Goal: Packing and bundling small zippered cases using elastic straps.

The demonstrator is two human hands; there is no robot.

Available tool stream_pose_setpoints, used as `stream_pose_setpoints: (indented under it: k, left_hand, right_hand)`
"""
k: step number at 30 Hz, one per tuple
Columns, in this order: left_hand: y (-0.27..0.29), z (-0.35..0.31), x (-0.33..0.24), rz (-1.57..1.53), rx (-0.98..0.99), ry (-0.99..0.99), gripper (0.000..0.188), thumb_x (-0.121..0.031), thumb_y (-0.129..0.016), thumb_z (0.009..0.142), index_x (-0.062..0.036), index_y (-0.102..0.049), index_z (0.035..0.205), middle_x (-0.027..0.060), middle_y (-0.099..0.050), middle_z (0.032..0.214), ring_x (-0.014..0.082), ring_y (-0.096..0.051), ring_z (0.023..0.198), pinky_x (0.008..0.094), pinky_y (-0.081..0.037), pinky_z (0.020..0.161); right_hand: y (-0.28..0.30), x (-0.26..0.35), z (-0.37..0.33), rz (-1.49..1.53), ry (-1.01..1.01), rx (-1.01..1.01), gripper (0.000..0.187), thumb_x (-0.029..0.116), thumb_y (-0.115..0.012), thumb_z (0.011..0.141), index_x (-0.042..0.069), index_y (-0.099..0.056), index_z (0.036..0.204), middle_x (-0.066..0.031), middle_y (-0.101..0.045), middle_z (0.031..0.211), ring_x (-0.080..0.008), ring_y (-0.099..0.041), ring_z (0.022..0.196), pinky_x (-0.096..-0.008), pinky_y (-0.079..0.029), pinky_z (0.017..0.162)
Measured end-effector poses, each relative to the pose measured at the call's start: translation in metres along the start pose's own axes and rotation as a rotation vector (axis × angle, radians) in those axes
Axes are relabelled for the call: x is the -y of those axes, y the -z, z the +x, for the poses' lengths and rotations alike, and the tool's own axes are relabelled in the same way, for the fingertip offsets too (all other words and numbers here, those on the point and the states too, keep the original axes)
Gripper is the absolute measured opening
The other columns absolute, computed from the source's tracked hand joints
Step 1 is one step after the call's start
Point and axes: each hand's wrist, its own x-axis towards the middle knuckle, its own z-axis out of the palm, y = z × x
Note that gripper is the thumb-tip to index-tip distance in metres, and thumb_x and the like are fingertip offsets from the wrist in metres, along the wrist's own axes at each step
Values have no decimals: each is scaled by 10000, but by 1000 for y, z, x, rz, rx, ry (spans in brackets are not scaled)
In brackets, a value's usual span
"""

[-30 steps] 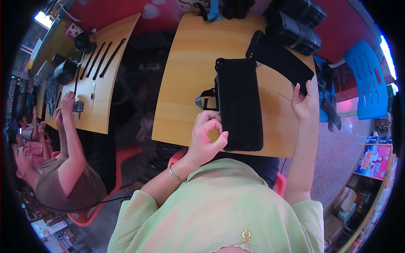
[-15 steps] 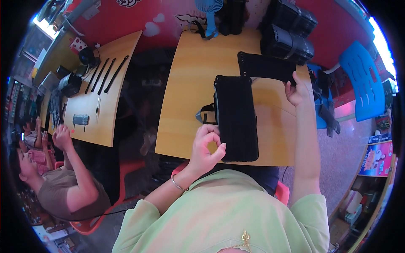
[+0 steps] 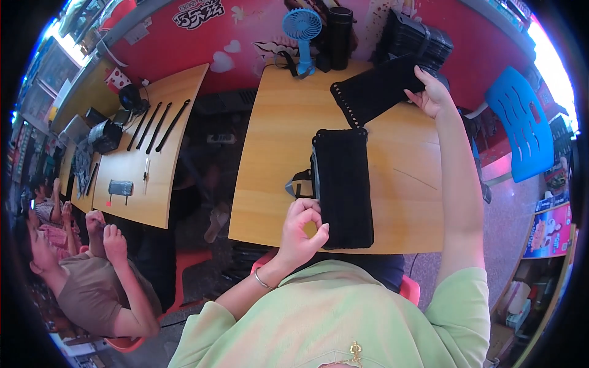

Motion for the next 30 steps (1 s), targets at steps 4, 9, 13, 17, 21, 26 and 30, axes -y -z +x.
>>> stream_pose_setpoints:
  k: [4,9,13,17,21,26,30]
  left_hand:
    - [0,-1,2,2,-7,-8,182,-64,-667,729,-33,-493,689,96,-505,937,273,-511,1006,360,-397,885]
    - [-1,1,-1,-17,-26,-7,181,-62,-664,728,-33,-490,689,98,-505,939,270,-508,996,355,-398,877]
    - [-2,3,-2,-15,-18,14,180,-60,-663,731,-34,-490,688,99,-504,944,266,-505,994,349,-399,873]
    - [-2,-3,-1,29,10,-10,183,-63,-666,737,-33,-493,689,97,-504,945,264,-506,1000,347,-402,869]
    - [-2,-3,0,-11,-6,12,184,-70,-675,741,-34,-502,690,95,-505,944,260,-508,1004,345,-405,864]
    - [0,-1,2,-17,-3,-21,185,-86,-690,754,-35,-519,707,93,-511,941,257,-516,991,345,-407,865]
    - [9,2,6,-52,-50,-21,132,-74,-657,800,-25,-534,798,102,-521,939,260,-521,969,349,-410,876]
  right_hand:
    - [-17,1,17,-89,54,-111,489,344,-612,925,144,-450,1341,-39,-524,1246,-199,-596,939,-282,-583,729]
    - [-46,8,12,-164,76,-94,491,355,-601,931,146,-464,1353,-34,-511,1284,-178,-594,925,-274,-575,741]
    - [-62,8,20,-247,109,-138,476,358,-554,954,123,-445,1353,-69,-483,1301,-205,-562,996,-320,-580,755]
    - [-57,16,40,-155,213,-238,457,345,-510,974,100,-438,1353,-90,-464,1332,-234,-525,1085,-357,-583,769]
    - [-65,26,31,-99,368,-173,576,326,-506,978,62,-313,1452,-122,-333,1462,-257,-484,1169,-353,-584,741]
    - [-79,9,-40,-103,546,-23,528,321,-543,969,22,-409,1383,-115,-463,1340,-189,-627,950,-287,-557,800]
    - [-88,-30,-133,-315,899,-27,310,155,-507,979,-22,-560,1228,-120,-619,1166,-178,-647,945,-284,-536,831]
